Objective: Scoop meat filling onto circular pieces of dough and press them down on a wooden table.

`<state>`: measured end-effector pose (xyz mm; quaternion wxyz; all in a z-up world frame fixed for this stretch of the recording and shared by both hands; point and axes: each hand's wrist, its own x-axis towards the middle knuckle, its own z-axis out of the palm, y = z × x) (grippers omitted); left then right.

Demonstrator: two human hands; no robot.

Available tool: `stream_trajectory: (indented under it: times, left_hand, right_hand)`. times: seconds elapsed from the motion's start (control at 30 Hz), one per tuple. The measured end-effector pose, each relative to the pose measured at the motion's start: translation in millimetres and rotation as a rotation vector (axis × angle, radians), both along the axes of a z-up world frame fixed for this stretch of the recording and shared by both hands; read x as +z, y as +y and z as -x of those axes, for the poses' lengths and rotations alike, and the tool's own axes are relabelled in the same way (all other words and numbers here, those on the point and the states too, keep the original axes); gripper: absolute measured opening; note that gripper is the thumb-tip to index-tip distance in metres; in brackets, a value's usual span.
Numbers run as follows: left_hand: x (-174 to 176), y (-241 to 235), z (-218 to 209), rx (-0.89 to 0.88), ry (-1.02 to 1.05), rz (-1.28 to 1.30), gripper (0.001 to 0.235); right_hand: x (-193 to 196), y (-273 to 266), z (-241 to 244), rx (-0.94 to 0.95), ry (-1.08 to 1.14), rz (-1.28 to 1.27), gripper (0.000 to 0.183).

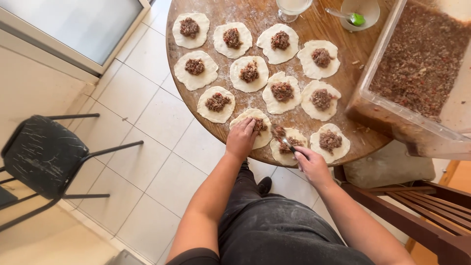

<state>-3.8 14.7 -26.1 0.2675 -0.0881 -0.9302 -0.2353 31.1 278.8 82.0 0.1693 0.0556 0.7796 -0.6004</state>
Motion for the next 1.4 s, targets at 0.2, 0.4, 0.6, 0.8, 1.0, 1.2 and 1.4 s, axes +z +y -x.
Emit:
stream_trajectory:
  times: [0.2,0.4,0.6,0.8,1.0,1.2,1.4]
  left_hand:
    - [61.1,2.4,-11.0,-0.039,-0.049,-0.28,0.049]
    - [59.5,3.6,16.1,0.008,0.174,0.019,0.031]
    - [41.7,-4.5,27.2,0.072,0.126,-0.006,0.015]
    - [30.7,-18.3,22.6,0.037,-0.013,-0.189,0.02]
    - [33.5,-21.9,-4.2,-0.112,-0.029,-0.083,0.051]
    - [36.0,-33.9,-9.4,-0.137,-0.017,-0.094,0.044]
    - [26.7,-53.1,-2.8,-0.077,-0.076,-0.165,0.049]
  right_hand:
    - [-27.3,-28.7,25.6,0.058,-0.005,-0.04,0.032]
    - [-9.4,-56.6,30.9,0.09,-0.014,-0.202,0.031]
    - [-20.8,-58.8,33.2,0.133,0.067,-0.281,0.028]
    - [-8.1,-47.4,40.2,0.149,0.002,-0.365,0.031]
    - [-7.9,-45.5,36.2,-0.01,-0.054,-0.045,0.03]
    - [18.9,-57.6,37.5,0.15,-0.119,-0.258,0.032]
    - [-5.2,-48.2,47.3,0.262,-0.004,-0.434,0.032]
